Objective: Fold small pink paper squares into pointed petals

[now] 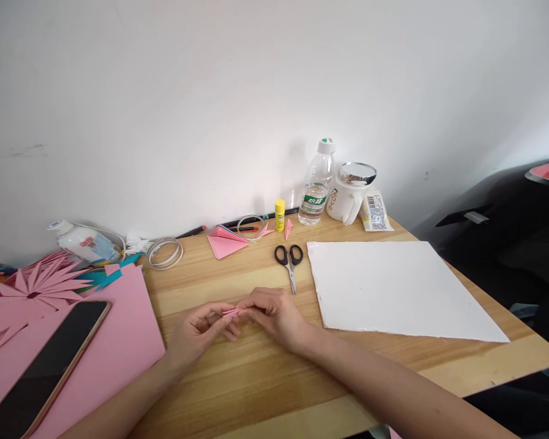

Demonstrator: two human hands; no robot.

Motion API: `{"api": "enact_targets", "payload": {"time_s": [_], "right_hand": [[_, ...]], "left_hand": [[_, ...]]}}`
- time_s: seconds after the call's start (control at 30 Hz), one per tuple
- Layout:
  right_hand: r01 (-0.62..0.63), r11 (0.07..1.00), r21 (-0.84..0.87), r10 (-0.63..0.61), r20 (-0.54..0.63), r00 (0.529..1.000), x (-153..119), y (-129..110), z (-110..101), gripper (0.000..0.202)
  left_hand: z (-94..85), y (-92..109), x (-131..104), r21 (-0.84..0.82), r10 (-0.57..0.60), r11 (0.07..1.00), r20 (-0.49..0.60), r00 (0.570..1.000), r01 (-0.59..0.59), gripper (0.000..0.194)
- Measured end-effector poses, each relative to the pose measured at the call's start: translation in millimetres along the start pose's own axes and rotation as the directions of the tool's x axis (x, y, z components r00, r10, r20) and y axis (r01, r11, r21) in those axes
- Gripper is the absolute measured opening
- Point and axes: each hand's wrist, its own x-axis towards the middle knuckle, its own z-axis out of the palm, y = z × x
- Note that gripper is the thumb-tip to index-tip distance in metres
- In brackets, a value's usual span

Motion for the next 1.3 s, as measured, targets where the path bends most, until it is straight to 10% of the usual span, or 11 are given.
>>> {"api": "enact_targets", "payload": {"time_s": [1.0,1.3], "right_hand": [[0.089,0.992,-0.094,-0.091,-0.015,0.996,-1.9,5.0,6.8,0.023],[-0.183,0.963,0.197,0.186,0.001,0.982,-3.7,4.0,9.2,0.020]], "left_hand": [[-1.1,-6.5,4.2,-0.155,-0.312,0.936,0.043,0.949,0.315,0.038],[-0.9,0.8,-2.5,-0.078,-0.234,0.968,0.037,0.971,0.237,0.035]]}}
